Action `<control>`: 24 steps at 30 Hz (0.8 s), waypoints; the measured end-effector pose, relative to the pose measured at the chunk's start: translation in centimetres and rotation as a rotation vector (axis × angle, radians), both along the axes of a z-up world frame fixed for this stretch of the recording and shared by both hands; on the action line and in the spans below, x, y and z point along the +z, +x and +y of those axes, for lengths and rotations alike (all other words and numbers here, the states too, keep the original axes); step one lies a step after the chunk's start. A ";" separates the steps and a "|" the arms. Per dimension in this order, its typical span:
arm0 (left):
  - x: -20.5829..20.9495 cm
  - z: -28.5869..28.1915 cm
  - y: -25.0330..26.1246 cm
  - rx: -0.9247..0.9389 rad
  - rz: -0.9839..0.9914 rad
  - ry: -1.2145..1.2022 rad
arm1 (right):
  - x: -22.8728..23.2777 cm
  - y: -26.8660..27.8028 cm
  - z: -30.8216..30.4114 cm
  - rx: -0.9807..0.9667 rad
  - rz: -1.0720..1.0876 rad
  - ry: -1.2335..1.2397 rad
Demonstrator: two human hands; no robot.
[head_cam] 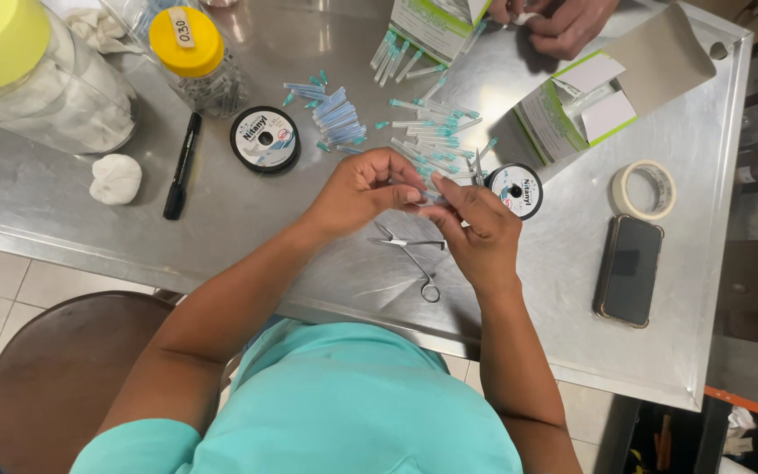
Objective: The person assembles medical supplies on a stainless steel table. They use hemostats to hold a small tube while wrapping it with black thread, then cut the thread with scissors. The person repeats this process with several tubes, placing the finished items on the table.
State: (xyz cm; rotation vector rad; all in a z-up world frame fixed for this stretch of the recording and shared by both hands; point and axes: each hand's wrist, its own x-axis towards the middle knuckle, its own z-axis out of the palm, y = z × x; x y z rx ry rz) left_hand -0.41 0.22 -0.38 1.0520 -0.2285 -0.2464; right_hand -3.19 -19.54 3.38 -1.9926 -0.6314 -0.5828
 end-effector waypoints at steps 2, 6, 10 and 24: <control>0.3 0.0 0.0 0.011 0.002 0.004 | 0.7 0.0 0.0 -0.003 0.008 0.001; 1.0 0.1 -0.2 0.050 0.023 0.025 | 1.1 0.1 -0.9 -0.016 0.018 0.022; 0.9 0.0 -0.4 0.037 0.036 0.026 | 1.6 0.0 -1.1 -0.036 -0.012 -0.005; 2.0 -0.1 -1.0 -0.018 0.066 0.033 | 1.0 0.4 -1.4 0.051 0.009 0.045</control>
